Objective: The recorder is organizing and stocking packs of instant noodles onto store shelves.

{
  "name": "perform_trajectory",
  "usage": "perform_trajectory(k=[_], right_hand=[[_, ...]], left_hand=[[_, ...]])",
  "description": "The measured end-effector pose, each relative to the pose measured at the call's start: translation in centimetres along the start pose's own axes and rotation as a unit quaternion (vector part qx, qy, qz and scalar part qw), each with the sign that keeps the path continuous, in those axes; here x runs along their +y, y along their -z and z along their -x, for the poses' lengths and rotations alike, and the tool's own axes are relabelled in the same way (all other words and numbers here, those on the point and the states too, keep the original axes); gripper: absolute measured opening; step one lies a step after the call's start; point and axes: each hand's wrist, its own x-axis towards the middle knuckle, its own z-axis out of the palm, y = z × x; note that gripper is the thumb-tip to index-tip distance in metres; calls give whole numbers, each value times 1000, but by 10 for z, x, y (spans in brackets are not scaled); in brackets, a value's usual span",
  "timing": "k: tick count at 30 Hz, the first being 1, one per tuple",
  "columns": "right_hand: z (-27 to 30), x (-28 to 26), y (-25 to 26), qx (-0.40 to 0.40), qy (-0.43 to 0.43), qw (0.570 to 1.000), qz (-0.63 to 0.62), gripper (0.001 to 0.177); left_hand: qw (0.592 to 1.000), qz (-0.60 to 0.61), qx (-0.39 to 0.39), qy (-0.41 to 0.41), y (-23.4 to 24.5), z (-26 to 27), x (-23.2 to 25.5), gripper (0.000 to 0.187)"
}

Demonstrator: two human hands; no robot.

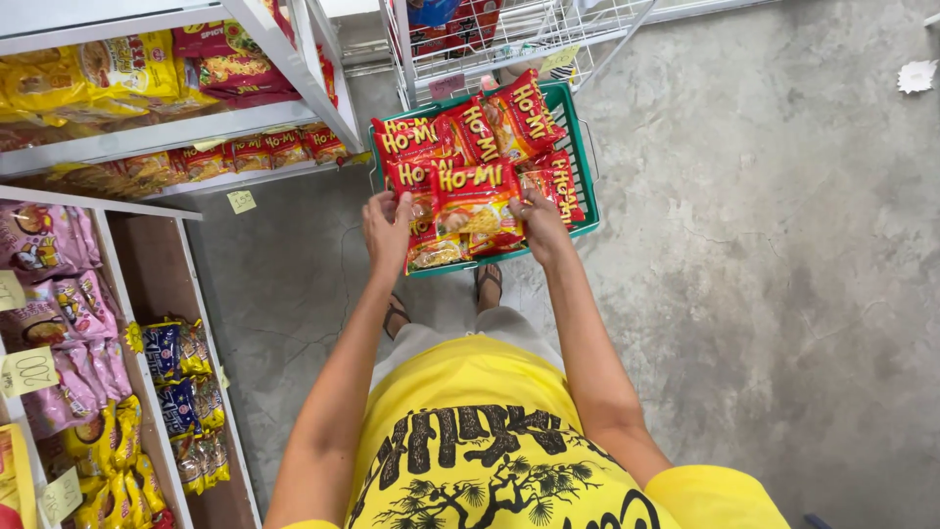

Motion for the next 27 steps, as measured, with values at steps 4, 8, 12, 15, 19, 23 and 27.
perform_trajectory(k=[4, 8, 12, 15, 19, 23, 27], right_hand=[[2, 14, -22, -19, -21, 999, 19, 26], [2, 18, -31, -30, -11, 995, 98, 26], [6, -1, -19, -9, 41, 977, 207, 30], [10, -21, -1, 36, 64, 976, 205, 32], [10, -34, 34, 82, 76, 975, 191, 31], [9, -41, 55, 128, 76, 972, 184, 31], [6, -44, 62, 155, 92, 964, 197, 31]], left_hand=[[960, 230, -156, 31, -1, 11, -3, 57], [889, 340, -288, 111, 13, 15, 12, 55], [887, 342, -283, 129, 6, 4, -24, 43], [912, 286, -274, 110, 7, 7, -51, 35], [913, 284, -268, 122, 16, 17, -70, 32], [912, 261, -266, 171, 14, 22, -96, 33], [901, 263, -250, 237, 11, 23, -102, 35]])
